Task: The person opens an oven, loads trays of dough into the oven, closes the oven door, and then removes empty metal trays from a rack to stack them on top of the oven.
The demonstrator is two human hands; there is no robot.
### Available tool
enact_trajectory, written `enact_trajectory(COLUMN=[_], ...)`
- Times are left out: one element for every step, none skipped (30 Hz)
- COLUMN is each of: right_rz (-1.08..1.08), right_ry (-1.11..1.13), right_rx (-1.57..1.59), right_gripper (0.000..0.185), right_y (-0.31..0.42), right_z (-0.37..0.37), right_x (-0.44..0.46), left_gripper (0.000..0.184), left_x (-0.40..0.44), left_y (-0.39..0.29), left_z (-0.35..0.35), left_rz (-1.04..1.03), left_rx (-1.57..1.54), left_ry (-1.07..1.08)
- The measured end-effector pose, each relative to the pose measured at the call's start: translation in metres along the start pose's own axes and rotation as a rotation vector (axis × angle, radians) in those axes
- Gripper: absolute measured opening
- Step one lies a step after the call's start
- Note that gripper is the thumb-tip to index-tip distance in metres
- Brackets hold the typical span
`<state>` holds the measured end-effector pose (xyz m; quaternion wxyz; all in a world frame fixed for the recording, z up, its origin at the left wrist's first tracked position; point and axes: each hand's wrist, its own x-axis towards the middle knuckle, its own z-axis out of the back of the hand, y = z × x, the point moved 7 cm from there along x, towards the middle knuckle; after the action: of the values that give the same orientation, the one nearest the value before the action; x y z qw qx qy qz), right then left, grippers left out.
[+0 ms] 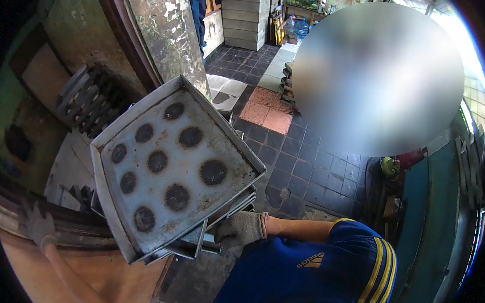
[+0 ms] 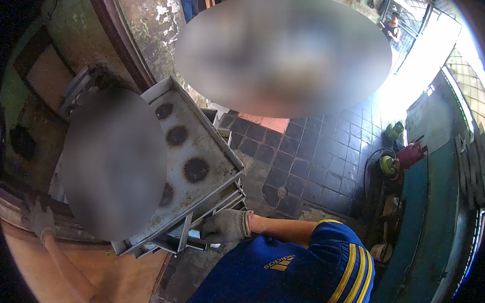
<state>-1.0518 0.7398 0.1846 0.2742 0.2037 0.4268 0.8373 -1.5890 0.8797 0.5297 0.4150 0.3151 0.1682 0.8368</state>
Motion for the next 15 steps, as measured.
enact_trajectory(right_rz=[0.010,0.022,0.017,-0.018,-0.054,-0.058,-0.038,-0.016,0.060,0.057,0.010,-0.036,-0.025,-0.026,-0.102], right_ry=[-0.026,-0.051,-0.049,-0.057,-0.066,-0.069,-0.123,-0.176,-0.217,-0.212,-0.237,-0.261,-0.314,-0.305,-0.289], right_rx=[0.001,0.005,0.004,-0.008,-0.018,-0.016,-0.055,-0.094,-0.130,-0.129,-0.171,-0.210,-0.192,-0.179,-0.190], right_gripper=[0.036,0.036,0.036,0.037,0.038,0.038,0.040,0.042,0.048,0.048,0.050,0.052,0.056,0.056,0.058], right_y=[0.003,0.005,0.005,0.003,0.002,0.004,0.007,0.011,0.004,0.007,0.006,0.006,0.021,0.027,0.027], right_z=[0.002,0.002,0.001,0.000,-0.003,-0.005,-0.003,-0.002,-0.008,-0.013,-0.012,-0.012,-0.003,-0.003,-0.003], right_x=[-0.001,-0.002,-0.002,-0.003,-0.004,-0.005,-0.006,-0.006,-0.006,-0.006,-0.008,-0.008,-0.007,-0.006,-0.006], left_gripper=[0.063,0.062,0.062,0.058,0.055,0.055,0.053,0.051,0.051,0.050,0.049,0.049,0.047,0.046,0.045], left_x=[0.002,0.005,0.009,0.012,0.013,0.009,0.001,-0.003,0.002,0.007,0.011,0.011,0.013,0.015,0.025], left_y=[-0.001,0.000,0.000,-0.001,0.001,-0.001,-0.005,-0.005,-0.001,0.001,0.004,0.006,0.005,0.006,0.010], left_z=[-0.003,-0.008,-0.018,-0.026,-0.031,-0.027,-0.014,-0.010,-0.022,-0.034,-0.045,-0.051,-0.049,-0.051,-0.067], left_rz=[0.009,0.018,0.016,0.026,0.034,0.028,0.037,0.048,0.047,0.031,0.014,0.009,-0.009,-0.028,-0.056], left_rx=[0.003,0.010,0.007,-0.025,-0.057,-0.059,-0.023,0.013,0.011,0.013,0.018,0.023,0.017,0.016,0.038], left_ry=[-0.044,-0.088,-0.084,-0.154,-0.225,-0.224,-0.218,-0.210,-0.206,-0.269,-0.332,-0.326,-0.383,-0.436,-0.536])
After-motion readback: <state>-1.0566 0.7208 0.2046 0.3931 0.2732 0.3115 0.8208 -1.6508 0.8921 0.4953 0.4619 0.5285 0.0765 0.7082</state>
